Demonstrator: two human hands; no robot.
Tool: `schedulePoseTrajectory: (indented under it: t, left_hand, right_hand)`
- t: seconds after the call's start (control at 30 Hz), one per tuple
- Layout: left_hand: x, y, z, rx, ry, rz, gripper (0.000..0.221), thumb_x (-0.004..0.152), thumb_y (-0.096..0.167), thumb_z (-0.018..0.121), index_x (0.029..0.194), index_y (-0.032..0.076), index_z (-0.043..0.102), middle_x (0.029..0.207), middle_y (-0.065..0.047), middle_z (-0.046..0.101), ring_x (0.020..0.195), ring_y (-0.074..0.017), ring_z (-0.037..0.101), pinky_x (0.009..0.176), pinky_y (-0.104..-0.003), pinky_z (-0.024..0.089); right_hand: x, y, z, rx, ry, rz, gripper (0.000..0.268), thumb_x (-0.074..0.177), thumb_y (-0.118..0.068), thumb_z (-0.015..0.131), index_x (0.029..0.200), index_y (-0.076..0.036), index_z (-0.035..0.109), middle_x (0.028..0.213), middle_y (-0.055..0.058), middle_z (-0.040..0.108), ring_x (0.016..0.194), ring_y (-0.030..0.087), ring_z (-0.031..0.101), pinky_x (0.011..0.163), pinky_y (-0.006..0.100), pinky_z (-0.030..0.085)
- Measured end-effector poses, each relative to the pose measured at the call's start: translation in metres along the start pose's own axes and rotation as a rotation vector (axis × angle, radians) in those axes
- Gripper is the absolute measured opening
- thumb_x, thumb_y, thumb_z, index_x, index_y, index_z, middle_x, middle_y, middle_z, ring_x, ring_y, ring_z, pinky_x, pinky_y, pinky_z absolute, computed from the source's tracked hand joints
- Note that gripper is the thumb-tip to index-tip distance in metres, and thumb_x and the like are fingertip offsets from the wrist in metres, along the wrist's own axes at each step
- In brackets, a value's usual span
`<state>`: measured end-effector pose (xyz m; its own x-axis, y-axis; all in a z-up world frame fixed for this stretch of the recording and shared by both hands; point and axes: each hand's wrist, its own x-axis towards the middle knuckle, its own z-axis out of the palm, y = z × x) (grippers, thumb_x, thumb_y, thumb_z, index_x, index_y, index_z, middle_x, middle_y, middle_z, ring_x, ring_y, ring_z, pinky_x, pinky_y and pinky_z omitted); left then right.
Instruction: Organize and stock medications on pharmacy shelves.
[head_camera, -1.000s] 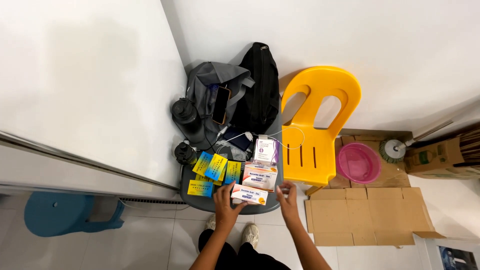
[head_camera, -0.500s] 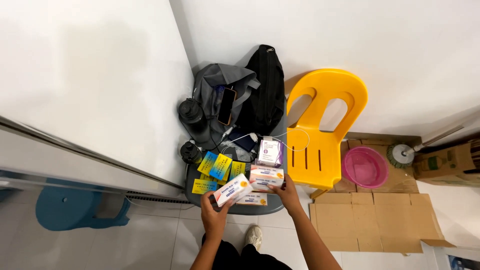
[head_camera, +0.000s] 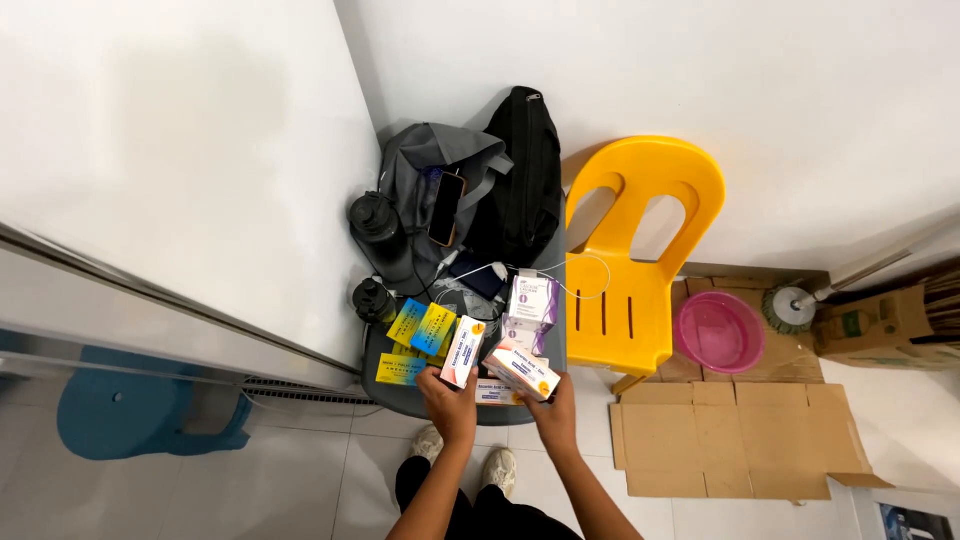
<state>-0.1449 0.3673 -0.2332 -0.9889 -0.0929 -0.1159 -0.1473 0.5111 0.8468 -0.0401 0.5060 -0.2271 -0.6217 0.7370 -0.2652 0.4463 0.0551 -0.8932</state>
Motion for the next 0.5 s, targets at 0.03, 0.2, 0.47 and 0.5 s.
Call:
schedulePoseTrajectory:
  t: [0.03, 0.2, 0.47, 0.5]
  left_hand:
    - [0.001, -0.004, 0.006, 0.012, 0.001, -0.019, 0.056, 0.082, 0.039, 0.083, 0.112, 0.011, 0.044, 0.115, -0.011, 0.048, 0.098, -0.0313, 0.061, 0.06, -0.048, 0.053]
    - [-0.004, -0.003, 0.009, -0.089, -0.083, -0.035, 0.061, 0.081, 0.024, 0.082, 0.121, 0.009, 0.039, 0.128, -0.014, 0.039, 0.113, -0.0329, 0.058, 0.061, -0.046, 0.063]
    - [-0.014, -0.015, 0.006, -0.09, -0.173, -0.213, 0.076, 0.079, 0.012, 0.082, 0.138, 0.016, 0.034, 0.141, -0.013, 0.034, 0.091, -0.0281, 0.071, 0.065, -0.05, 0.057]
    - [-0.016, -0.027, 0.01, -0.086, -0.162, -0.194, 0.075, 0.077, 0.014, 0.084, 0.135, 0.015, 0.036, 0.138, -0.012, 0.036, 0.09, -0.0285, 0.071, 0.067, -0.051, 0.056]
  right_hand:
    - [-0.001, 0.003, 0.004, -0.002, 0.016, -0.055, 0.057, 0.078, -0.021, 0.087, 0.122, -0.01, 0.054, 0.117, 0.011, 0.066, 0.104, 0.021, 0.066, 0.077, 0.034, 0.055]
    - [-0.005, 0.009, 0.016, -0.069, 0.046, -0.048, 0.054, 0.079, -0.018, 0.086, 0.12, -0.008, 0.052, 0.116, 0.011, 0.058, 0.102, 0.021, 0.061, 0.075, 0.034, 0.054]
    - [0.0, 0.039, 0.021, -0.016, -0.032, -0.076, 0.071, 0.08, -0.025, 0.086, 0.134, -0.011, 0.044, 0.134, 0.009, 0.044, 0.118, 0.019, 0.057, 0.083, 0.032, 0.056]
    - [0.001, 0.046, 0.022, -0.065, -0.022, -0.087, 0.076, 0.078, -0.03, 0.088, 0.137, -0.011, 0.043, 0.132, 0.008, 0.043, 0.105, 0.018, 0.057, 0.078, 0.031, 0.055]
